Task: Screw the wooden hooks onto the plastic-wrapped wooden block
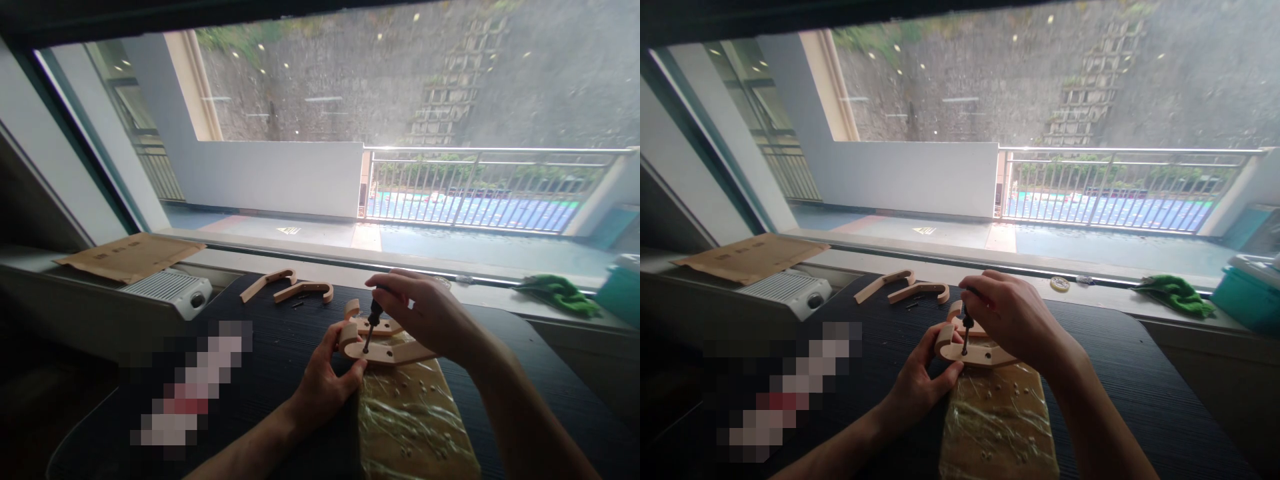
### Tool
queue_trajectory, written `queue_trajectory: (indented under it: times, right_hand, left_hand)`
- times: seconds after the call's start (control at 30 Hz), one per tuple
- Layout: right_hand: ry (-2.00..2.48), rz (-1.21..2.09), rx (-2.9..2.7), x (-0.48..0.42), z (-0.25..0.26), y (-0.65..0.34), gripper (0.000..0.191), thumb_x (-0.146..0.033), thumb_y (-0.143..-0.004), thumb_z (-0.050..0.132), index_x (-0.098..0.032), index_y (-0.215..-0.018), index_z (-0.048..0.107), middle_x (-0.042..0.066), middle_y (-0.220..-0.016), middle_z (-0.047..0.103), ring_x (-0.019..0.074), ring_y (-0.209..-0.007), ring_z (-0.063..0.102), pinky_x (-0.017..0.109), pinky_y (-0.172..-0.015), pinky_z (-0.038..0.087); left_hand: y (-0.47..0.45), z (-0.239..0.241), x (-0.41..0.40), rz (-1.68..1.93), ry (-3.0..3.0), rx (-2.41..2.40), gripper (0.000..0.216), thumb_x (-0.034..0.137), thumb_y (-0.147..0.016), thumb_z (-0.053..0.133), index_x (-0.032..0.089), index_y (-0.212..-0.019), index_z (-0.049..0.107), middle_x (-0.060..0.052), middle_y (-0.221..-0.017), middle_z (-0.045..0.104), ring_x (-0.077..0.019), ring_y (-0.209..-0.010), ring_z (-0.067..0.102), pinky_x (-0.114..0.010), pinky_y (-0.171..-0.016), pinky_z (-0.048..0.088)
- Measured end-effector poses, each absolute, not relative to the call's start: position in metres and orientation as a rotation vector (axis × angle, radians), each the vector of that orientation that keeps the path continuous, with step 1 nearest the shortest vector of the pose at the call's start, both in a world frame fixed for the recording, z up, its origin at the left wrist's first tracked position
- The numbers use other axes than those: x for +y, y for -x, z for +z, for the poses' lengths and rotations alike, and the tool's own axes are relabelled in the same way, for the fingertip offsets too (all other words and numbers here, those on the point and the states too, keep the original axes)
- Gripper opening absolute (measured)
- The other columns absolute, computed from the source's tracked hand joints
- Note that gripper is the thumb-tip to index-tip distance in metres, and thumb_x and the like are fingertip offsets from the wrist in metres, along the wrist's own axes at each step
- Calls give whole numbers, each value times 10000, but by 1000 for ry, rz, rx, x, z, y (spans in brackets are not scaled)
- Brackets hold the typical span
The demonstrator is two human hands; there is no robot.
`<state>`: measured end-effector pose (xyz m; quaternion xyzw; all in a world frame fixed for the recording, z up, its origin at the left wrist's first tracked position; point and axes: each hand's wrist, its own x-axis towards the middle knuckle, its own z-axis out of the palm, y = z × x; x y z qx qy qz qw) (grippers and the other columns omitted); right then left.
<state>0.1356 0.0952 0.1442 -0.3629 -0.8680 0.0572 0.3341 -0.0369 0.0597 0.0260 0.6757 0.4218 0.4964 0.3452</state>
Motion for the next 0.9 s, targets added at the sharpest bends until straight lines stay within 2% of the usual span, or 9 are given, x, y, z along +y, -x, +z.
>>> queue_trajectory:
  times: [0.33, 0.5, 0.63, 0.9]
  right_hand:
    - [1120, 149, -2140, 99, 137, -128, 223, -388, -844, 487, -210, -761, 594, -60, -540, 514, 78, -479, 400, 215, -480, 286]
    - [1085, 183, -2272, 100, 146, -129, 184, -321, -857, 451, -210, -833, 595, -52, -587, 528, 75, -508, 404, 206, -482, 279]
    - [1048, 203, -2530, 98, 167, -132, 194, -320, -842, 461, -205, -797, 611, -38, -590, 540, 75, -499, 398, 206, -464, 261]
    - [1084, -25, -2656, 96, 177, -120, 262, -328, -875, 421, -170, -744, 584, -8, -592, 548, 83, -513, 401, 228, -493, 252]
  left_hand:
    - [37, 27, 59, 1294, -1750, 1094, 365, 125, -756, 565, 206, -1088, 436, 3, -950, 558, -149, -915, 528, -258, -875, 397]
    - [38, 24, 61, 1290, -1744, 1102, 382, 140, -749, 573, 208, -1101, 441, -10, -983, 572, -160, -932, 534, -265, -877, 403]
    - [38, 22, 61, 1296, -1744, 1088, 382, 145, -758, 566, 208, -1113, 438, -12, -973, 568, -160, -923, 536, -275, -875, 413]
    - [39, 21, 61, 1329, -1770, 1059, 371, 145, -763, 568, 205, -1109, 447, -11, -955, 557, -159, -912, 532, -284, -868, 419]
